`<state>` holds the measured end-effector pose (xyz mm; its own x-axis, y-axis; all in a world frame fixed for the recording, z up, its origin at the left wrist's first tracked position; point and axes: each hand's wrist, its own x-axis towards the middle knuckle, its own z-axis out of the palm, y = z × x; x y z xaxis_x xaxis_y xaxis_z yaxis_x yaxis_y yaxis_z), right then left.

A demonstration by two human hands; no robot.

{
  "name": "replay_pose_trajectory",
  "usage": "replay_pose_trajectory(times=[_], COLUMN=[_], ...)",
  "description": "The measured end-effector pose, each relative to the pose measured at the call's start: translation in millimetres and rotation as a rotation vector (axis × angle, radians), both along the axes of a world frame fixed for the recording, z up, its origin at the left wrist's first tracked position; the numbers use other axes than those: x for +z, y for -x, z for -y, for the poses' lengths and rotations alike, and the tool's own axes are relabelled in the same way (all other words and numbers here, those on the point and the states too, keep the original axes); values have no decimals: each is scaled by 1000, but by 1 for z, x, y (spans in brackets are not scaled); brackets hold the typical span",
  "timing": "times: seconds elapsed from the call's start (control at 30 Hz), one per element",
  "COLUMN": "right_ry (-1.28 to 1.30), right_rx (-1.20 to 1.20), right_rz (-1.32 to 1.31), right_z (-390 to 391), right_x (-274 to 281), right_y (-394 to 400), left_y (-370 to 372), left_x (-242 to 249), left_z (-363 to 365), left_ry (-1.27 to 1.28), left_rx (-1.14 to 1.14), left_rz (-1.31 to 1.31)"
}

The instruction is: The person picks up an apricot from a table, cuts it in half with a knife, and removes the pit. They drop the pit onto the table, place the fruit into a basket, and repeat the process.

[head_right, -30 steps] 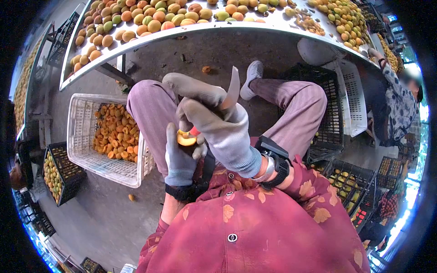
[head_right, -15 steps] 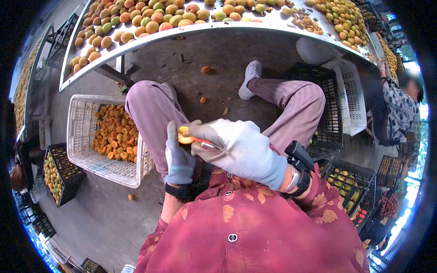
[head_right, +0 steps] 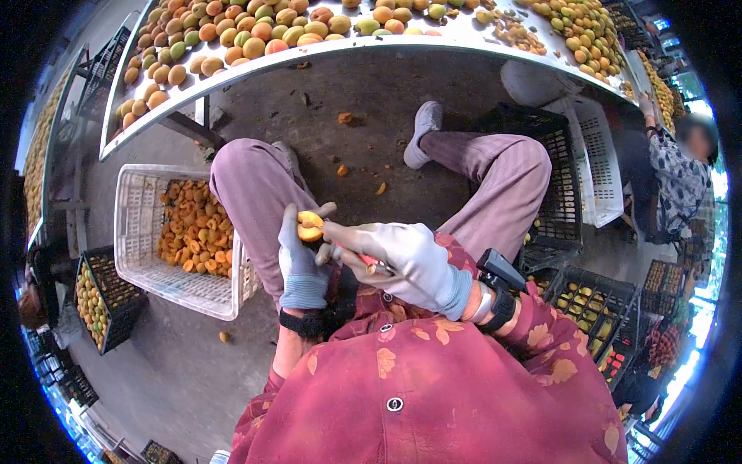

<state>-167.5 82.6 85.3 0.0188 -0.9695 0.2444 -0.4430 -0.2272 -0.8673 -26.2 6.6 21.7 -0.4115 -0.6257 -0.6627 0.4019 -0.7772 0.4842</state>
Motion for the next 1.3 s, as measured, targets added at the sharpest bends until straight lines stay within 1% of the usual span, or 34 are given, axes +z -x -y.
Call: replay_pose_trajectory(times=[0.07,0.13,0.17,0.2,0.23,0.27,0.4,0.5,0.57,0.6,0.67,0.7,0.73,0.8,0.87,0.93,0.97,1.0,1.03,1.13,1.17,1.2,1.27,1.3], right_ry=[-105,-119,-132,-132,-84,-36,0,-44,-156,-156,-67,-51,-50,-134,-260,-267,-183,-97,-63,-92,-144,-143,-170,-214], right_rx=[99,115,132,131,128,125,91,99,71,71,-33,-57,-59,-41,-57,-52,11,74,67,109,51,52,-6,18], right_rz=[-12,-6,0,-1,-112,-224,-291,-300,-178,-177,-133,-180,-179,-116,244,214,-92,-398,-458,-443,-430,-430,-328,-327], right_z=[-2,0,0,0,0,0,0,-1,-2,-1,1,1,0,1,0,5,6,7,8,8,7,8,9,11], right_x=[7,7,7,7,8,8,7,2,-1,-2,-2,-6,-8,-11,-18,-9,-4,0,5,2,0,-2,-7,-4], right_y=[1,2,3,3,4,4,-1,0,0,0,-1,-1,0,2,7,13,15,16,11,11,11,11,15,19], left_y=[0,5,3,-1,-3,-2,1,3,3,2,2,2,3,4,2,2,3,5,6,8,7,6,6,6], left_x=[-1,-6,-7,-8,-9,-10,-15,-11,-10,-10,-12,-14,-15,-16,-17,-17,-14,-10,-7,-20,-22,-21,-19,-21], left_z=[-2,-6,-6,-4,-4,-4,-3,-3,-3,-2,-3,-3,-3,-4,-6,-8,-9,-9,-9,-9,-9,-8,-9,-9], left_ry=[-6,135,135,85,36,35,40,21,19,3,-15,-2,11,13,14,57,55,111,169,151,151,159,169,170], left_rx=[-7,24,23,1,-22,-23,-17,-19,-12,-21,-34,-53,-73,-65,-51,-83,-87,-119,-149,-189,-187,-206,-253,-259], left_rz=[-15,118,118,23,-71,-72,5,32,45,39,33,57,83,62,44,116,117,171,223,274,274,294,334,333])
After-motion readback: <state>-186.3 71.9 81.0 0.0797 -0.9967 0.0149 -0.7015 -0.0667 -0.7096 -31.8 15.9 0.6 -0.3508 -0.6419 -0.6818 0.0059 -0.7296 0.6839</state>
